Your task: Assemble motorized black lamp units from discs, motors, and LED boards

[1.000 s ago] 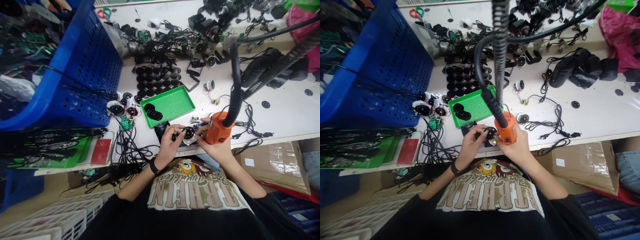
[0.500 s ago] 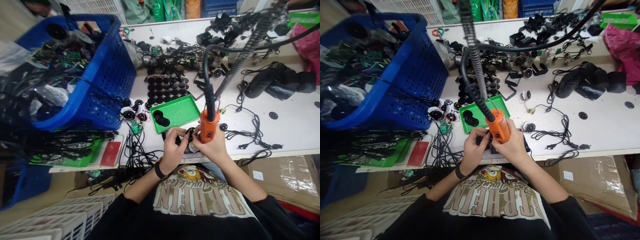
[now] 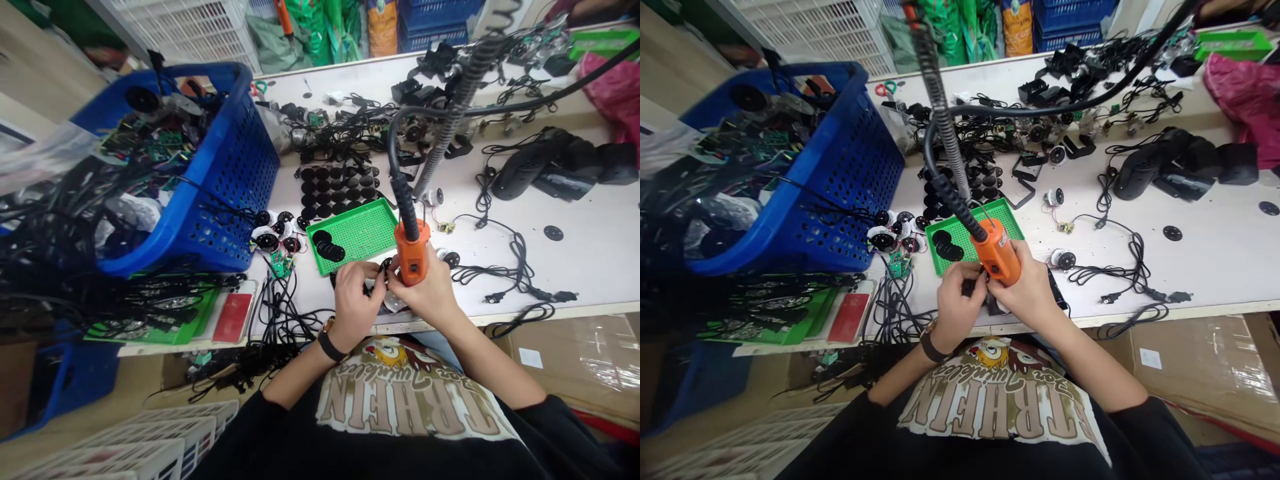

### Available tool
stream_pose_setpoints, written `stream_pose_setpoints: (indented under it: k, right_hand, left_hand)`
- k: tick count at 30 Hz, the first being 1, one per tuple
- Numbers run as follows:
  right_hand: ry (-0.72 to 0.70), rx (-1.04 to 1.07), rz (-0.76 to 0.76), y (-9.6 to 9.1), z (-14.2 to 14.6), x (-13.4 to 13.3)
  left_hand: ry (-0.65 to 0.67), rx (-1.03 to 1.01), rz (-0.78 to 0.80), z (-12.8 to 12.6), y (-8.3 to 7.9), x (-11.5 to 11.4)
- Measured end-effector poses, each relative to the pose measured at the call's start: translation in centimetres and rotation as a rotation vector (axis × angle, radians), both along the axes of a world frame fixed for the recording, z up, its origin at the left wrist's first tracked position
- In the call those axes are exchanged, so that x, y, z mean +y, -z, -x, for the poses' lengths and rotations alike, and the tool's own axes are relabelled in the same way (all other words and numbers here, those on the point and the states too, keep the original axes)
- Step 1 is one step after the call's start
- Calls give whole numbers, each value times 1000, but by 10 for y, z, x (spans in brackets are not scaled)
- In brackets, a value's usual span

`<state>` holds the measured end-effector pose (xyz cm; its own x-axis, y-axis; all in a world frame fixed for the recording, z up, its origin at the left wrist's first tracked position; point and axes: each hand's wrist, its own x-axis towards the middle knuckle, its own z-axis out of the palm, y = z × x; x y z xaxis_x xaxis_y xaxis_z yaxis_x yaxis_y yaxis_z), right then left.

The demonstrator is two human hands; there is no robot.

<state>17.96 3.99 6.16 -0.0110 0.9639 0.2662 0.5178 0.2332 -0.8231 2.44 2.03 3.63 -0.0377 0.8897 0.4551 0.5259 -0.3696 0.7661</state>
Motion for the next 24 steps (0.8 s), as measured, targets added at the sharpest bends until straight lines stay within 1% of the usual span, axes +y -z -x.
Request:
stream_pose_setpoints:
  k: [2,4,6,8,12,16,20,24]
  right_hand:
    - [-16,49,45,-3,-2,0]
    - [-59,131,89,-5,-4,0]
    - [-113,192,111,-6,-6,1]
    - [-154,216,124,-6,-7,0]
    - [-174,239,136,-6,-8,-2]
    - [-175,241,155,-9,-9,-3]
    - [-162,231,191,-9,-10,-3]
    - [-139,169,169,-6,-8,-4]
  left_hand:
    - [142,-248,175,5,-1,4]
    - [330,-429,324,10,-3,8]
    - [494,-515,431,16,-3,11]
    - [584,-564,490,19,-3,14]
    - [626,-645,502,24,-2,19]
    - [654,-689,494,27,-8,20]
    - [639,-685,510,27,-16,16]
    - [602,-691,521,24,-18,14]
